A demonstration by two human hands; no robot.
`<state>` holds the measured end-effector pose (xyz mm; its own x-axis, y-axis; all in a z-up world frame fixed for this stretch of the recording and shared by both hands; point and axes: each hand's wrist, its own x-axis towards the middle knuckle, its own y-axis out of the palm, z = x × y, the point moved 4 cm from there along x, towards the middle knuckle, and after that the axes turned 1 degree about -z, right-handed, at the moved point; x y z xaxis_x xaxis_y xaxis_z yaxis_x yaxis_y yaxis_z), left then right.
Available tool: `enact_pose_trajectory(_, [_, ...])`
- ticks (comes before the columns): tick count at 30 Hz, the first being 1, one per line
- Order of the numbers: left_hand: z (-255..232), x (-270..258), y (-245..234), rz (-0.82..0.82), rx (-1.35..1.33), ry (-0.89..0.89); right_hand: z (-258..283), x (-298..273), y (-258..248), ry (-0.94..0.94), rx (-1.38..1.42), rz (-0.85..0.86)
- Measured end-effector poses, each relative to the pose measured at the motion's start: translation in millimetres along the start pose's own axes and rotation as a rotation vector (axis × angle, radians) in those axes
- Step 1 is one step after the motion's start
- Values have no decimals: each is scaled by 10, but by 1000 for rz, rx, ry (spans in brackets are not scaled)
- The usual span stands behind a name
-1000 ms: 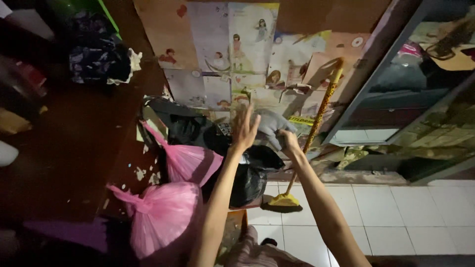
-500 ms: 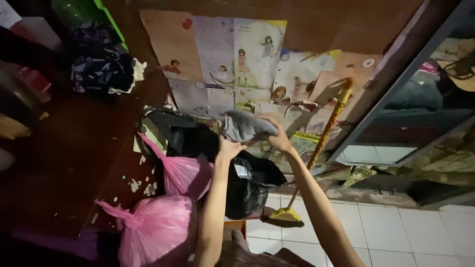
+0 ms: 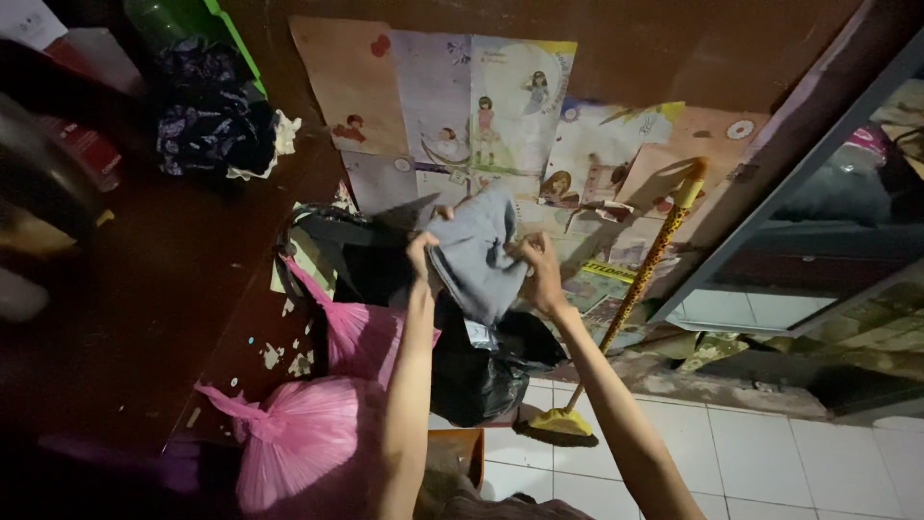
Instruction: Cleaning and organizing a cluttered shelf surface by moving items and wiping with a cloth
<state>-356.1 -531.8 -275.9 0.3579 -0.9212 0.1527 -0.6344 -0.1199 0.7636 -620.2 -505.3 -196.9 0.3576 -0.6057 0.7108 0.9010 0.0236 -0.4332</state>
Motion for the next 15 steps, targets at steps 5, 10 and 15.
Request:
enact_pose_trajectory(5, [-401, -26, 526, 297, 215, 221, 93, -90, 82, -56, -376, 47])
enact_pose_trajectory(10, [-683, -353, 1250, 311, 140, -65, 311, 108, 8, 29, -349, 140])
enact_pose_trajectory(15, [302, 325, 131, 417, 332, -124, 786, 590, -135, -79, -287, 200])
